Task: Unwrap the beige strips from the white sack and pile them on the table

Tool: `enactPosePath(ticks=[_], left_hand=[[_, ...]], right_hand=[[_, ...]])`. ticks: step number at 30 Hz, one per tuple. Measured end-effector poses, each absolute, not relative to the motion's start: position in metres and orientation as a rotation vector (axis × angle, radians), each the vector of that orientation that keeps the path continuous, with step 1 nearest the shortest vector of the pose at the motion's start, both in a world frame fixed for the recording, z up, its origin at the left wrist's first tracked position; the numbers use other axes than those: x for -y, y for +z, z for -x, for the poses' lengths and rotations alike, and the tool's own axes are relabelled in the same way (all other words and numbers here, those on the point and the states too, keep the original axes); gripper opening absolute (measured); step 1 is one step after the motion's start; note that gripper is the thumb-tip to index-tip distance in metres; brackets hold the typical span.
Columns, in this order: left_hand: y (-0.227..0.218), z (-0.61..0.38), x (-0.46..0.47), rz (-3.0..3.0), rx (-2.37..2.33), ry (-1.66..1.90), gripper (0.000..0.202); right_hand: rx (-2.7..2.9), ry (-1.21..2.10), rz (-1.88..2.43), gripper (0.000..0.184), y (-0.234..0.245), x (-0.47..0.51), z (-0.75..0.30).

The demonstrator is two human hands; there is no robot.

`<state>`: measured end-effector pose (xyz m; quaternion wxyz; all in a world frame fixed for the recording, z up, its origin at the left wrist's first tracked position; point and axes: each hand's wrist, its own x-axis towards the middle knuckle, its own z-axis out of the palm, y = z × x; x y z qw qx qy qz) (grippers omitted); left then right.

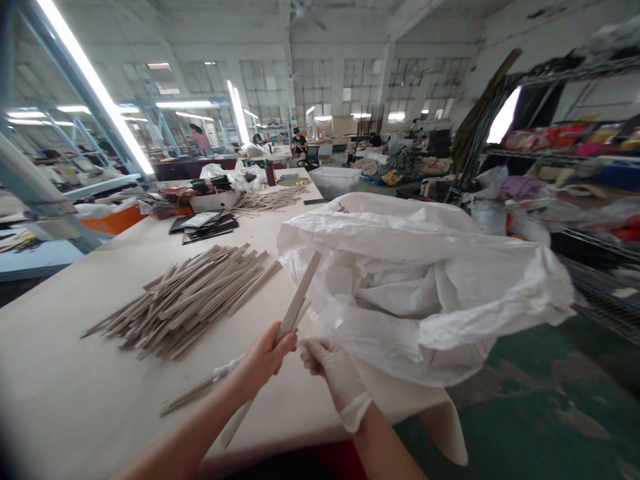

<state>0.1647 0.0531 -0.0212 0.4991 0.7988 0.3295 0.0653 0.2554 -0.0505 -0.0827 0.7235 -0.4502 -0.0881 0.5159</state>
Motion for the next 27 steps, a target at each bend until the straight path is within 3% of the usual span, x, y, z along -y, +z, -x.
enactPosePath(ticks=[9,17,22,27], left_hand=[[-0.005,-0.113,-0.045,-1.904,-0.911,0.122,0.014],[-0.008,-0.118,-0.042,-2.067,-0.999,0.012,0.013],[-0.006,-0.113,-0.045,-2.102,-0.921,0.041,0.02],[-0.017,-0.085,-0.054,-2.056,-0.864,0.026,0.023]], right_hand=[[-0.004,1.129,0.807,0.037,-0.065,0.029,-0.264],[0.186,0.85,1.133,0.037,-0.066,0.031,-0.242],[0.459,0.999,1.148,0.042,-0.065,0.035,-0.225],[0.362,0.869,1.205,0.041,-0.068,0.032,-0.221]])
